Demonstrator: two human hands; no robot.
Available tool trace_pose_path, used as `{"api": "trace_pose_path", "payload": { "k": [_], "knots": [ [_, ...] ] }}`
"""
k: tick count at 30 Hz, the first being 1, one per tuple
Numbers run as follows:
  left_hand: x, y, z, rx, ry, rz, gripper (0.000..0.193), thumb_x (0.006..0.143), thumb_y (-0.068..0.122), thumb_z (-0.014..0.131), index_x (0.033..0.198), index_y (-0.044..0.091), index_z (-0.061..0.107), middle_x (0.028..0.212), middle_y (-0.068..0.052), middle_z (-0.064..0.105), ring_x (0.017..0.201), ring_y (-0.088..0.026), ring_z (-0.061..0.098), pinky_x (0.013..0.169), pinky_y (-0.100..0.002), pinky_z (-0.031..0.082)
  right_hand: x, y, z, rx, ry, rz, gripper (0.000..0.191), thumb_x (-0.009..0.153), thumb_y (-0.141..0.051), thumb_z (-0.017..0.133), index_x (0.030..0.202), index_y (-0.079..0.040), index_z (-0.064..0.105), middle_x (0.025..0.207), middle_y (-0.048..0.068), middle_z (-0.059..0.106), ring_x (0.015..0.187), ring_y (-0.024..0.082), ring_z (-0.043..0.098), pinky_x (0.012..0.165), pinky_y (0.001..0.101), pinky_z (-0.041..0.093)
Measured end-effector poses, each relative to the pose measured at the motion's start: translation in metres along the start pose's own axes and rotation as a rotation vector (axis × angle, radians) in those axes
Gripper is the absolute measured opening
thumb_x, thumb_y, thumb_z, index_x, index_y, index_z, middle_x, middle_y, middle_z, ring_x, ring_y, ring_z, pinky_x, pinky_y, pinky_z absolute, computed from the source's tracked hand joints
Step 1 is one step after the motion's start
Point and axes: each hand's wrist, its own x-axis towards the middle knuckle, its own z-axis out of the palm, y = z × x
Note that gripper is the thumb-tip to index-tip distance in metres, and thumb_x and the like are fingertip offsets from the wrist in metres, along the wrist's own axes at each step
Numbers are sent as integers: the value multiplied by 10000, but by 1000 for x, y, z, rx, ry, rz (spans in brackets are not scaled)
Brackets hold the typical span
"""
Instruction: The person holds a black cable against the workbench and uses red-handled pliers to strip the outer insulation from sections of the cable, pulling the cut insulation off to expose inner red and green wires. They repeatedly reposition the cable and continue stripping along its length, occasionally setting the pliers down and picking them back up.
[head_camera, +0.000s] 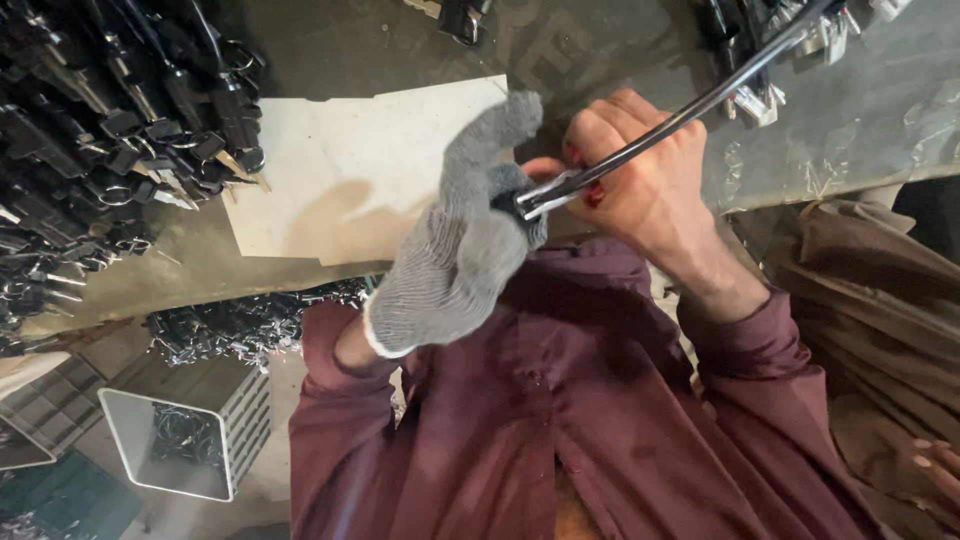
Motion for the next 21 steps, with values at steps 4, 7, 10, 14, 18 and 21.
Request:
{"api": "trace_pose_path", "payload": {
  "k": [4,7,10,14,18,21],
  "knots": [
    [-3,1,-5,213,-27,44,675,1099,258,686,1575,18,272,1226,-61,626,972,-162,649,924,-295,565,0,1,-4,150,-38,39,412,985,-345,886,895,-74,589,856,42,625,805,264,637,675,397,484],
    [-4,-14,-2,575,105,274,645,1051,188,762,1534,44,360,1346,-118,619,1153,-291,699,1013,-369,572,-4,-4,-4,149,-25,74,167,937,-120,769,982,-59,621,946,33,676,867,245,682,712,354,527],
    [-5,-31,1,734,155,281,700,960,161,795,1532,54,407,1373,-149,614,1126,-350,669,952,-404,554,-8,-11,-1,217,-6,115,230,897,-119,797,1019,-51,614,960,46,669,868,283,671,718,397,518],
    [-10,-43,9,721,180,222,772,947,181,833,1560,39,386,1366,-121,646,1068,-323,677,907,-404,553,-11,-14,0,173,6,118,244,946,-168,826,1031,-60,624,958,58,662,868,287,662,717,394,510],
    [-11,-48,12,715,214,301,725,1034,114,773,1606,58,331,1346,-76,645,1103,-284,682,936,-373,558,-14,-12,-1,78,5,152,296,968,-231,864,964,-66,618,883,64,649,816,283,659,671,396,486],
    [-11,-51,13,920,241,345,710,1037,69,749,1597,40,314,1362,-50,646,1124,-285,664,967,-393,541,-18,-13,0,-9,10,189,275,877,-200,844,959,-65,619,876,84,641,823,303,663,674,412,483]
  ]
}}
